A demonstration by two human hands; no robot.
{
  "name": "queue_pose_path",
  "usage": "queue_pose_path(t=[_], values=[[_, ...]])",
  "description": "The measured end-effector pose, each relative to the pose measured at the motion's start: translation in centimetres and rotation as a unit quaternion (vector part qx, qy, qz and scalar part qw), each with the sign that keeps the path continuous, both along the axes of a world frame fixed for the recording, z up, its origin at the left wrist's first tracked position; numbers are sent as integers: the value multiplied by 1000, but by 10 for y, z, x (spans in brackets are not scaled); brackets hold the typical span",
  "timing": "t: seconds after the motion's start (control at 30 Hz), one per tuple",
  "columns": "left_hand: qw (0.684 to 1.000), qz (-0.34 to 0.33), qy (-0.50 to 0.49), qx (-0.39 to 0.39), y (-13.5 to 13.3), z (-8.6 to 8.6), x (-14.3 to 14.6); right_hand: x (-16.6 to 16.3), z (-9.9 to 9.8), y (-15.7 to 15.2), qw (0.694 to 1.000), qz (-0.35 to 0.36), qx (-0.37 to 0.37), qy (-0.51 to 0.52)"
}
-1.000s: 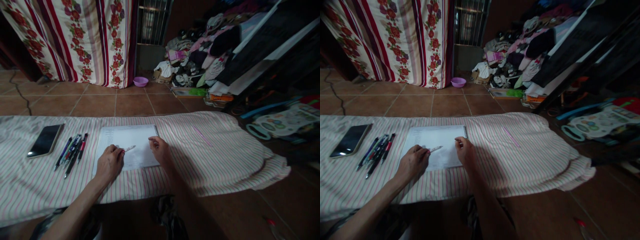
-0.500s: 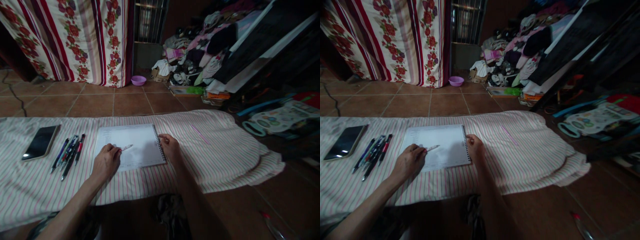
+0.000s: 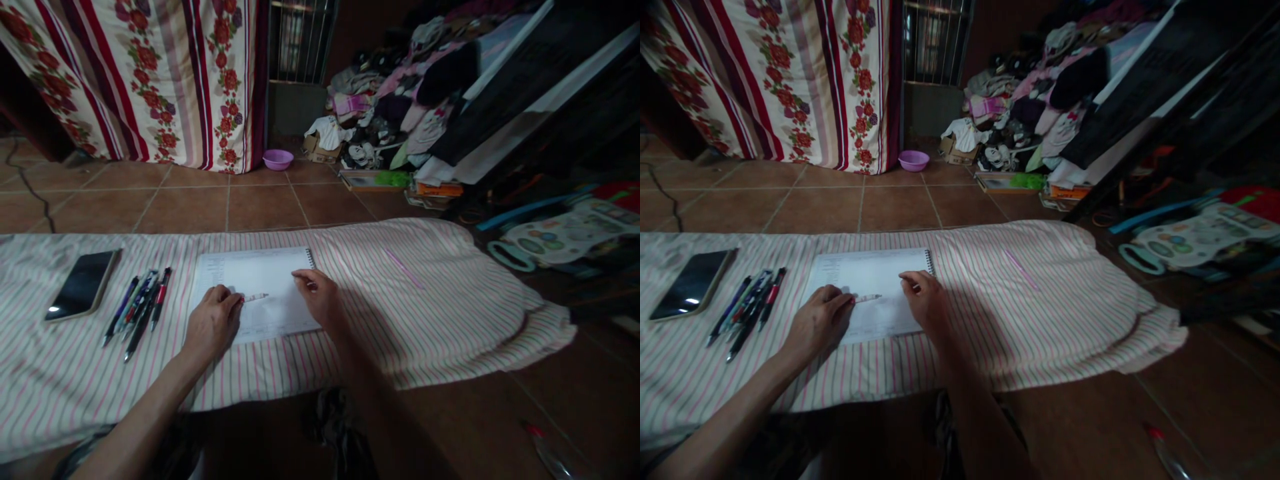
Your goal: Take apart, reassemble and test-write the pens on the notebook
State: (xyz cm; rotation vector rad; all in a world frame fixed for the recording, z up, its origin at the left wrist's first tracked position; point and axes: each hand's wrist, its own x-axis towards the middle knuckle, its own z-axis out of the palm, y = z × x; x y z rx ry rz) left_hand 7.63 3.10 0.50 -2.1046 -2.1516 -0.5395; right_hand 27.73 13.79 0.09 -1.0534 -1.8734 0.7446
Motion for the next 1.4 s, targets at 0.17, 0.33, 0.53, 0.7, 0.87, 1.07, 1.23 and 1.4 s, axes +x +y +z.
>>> queue_pose_path(t=[0.17,0.33,0.53,0.7,0.87,1.07,1.23,1.4], values=[[1000,-19,15,3,2,0,0,-19,1,-11,995,82,38,-31],[1000,-11,17,8,2,0,0,-23,-2,-13,986,113,72,-102],[1000,-18,6,14,1,-1,-2,-25,-2,-16,975,124,103,-151],[1000,-23,14,16,1,-4,-5,-27,-7,-16,973,124,113,-162],[999,-25,18,17,0,-3,-5,-28,-12,-14,970,136,123,-160],[999,-28,18,2,-1,1,-4,-29,-13,-15,970,136,119,-162],[1000,-29,13,1,-1,1,-4,-30,-13,-15,970,141,118,-161],[1000,-25,18,-5,-1,2,-4,-30,-12,-15,969,141,118,-168]])
